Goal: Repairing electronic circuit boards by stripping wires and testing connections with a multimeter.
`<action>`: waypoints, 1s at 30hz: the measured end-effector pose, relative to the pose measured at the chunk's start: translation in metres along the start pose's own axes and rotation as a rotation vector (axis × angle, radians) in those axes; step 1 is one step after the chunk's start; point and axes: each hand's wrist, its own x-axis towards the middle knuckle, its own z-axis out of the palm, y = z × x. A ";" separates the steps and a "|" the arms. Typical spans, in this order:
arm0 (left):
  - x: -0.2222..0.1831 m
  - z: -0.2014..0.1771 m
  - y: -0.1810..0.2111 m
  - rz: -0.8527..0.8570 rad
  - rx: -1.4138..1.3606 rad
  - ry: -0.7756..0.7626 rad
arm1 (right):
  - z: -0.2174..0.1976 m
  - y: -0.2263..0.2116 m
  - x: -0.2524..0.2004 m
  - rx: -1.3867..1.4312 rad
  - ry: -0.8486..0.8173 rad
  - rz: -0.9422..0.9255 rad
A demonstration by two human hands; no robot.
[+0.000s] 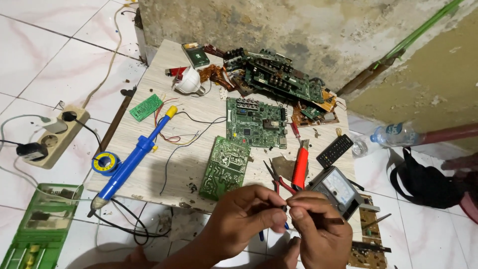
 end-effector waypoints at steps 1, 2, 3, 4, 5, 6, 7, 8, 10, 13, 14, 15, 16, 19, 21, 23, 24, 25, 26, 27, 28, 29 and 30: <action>0.001 0.001 -0.001 -0.003 -0.001 0.000 | 0.001 -0.004 0.001 -0.001 0.001 0.003; 0.002 0.003 -0.002 -0.103 -0.124 0.034 | 0.002 -0.007 0.001 -0.038 0.012 0.005; 0.003 0.004 -0.003 -0.203 -0.246 0.067 | 0.003 -0.011 0.002 -0.076 0.025 0.007; 0.002 0.004 -0.005 -0.207 -0.246 0.065 | 0.003 -0.011 0.002 -0.077 0.029 0.009; 0.001 0.003 -0.007 -0.250 -0.343 0.076 | 0.002 -0.011 0.002 -0.062 0.054 0.029; 0.001 0.003 -0.008 -0.293 -0.440 0.087 | 0.002 -0.011 0.002 -0.048 0.080 0.049; 0.001 0.003 -0.009 -0.296 -0.441 0.086 | 0.002 -0.014 0.002 -0.049 0.083 0.051; 0.001 0.004 -0.009 -0.324 -0.489 0.092 | 0.002 -0.017 0.003 -0.069 0.097 0.056; 0.001 0.004 -0.013 -0.351 -0.538 0.099 | 0.003 -0.022 0.005 -0.090 0.109 0.061; 0.001 0.003 -0.020 -0.406 -0.607 0.143 | 0.002 -0.021 0.007 -0.047 0.210 0.021; 0.001 0.003 -0.020 -0.394 -0.627 0.148 | -0.004 -0.015 0.007 0.044 0.227 0.014; 0.002 0.002 -0.019 -0.378 -0.647 0.154 | -0.009 -0.009 0.008 0.136 0.242 0.006; 0.002 0.001 -0.020 -0.374 -0.647 0.155 | -0.016 -0.004 0.007 0.137 0.239 0.004; 0.004 -0.004 -0.019 -0.354 -0.638 0.183 | -0.028 -0.004 0.013 0.489 0.293 0.074; 0.005 -0.007 -0.020 -0.353 -0.647 0.170 | -0.026 -0.021 0.017 0.565 0.047 -0.083; 0.005 -0.008 -0.020 -0.334 -0.661 0.157 | -0.053 0.006 0.015 0.484 -0.041 -0.108; 0.005 -0.009 -0.020 -0.323 -0.675 0.141 | -0.066 0.019 0.014 0.401 -0.121 -0.133; 0.004 -0.009 -0.019 -0.317 -0.677 0.142 | -0.061 0.008 0.016 0.401 -0.127 -0.135; 0.004 -0.009 -0.019 -0.316 -0.672 0.127 | -0.056 -0.003 0.018 0.337 -0.189 -0.176; 0.003 -0.008 -0.018 -0.316 -0.667 0.112 | -0.051 -0.013 0.019 0.271 -0.249 -0.218; 0.004 -0.009 -0.018 -0.312 -0.667 0.111 | -0.049 -0.006 0.014 0.271 -0.253 -0.221; 0.004 -0.009 -0.018 -0.313 -0.674 0.098 | -0.047 0.001 0.009 0.296 -0.168 -0.224; 0.004 -0.009 -0.018 -0.315 -0.680 0.085 | -0.045 0.008 0.003 0.320 -0.083 -0.227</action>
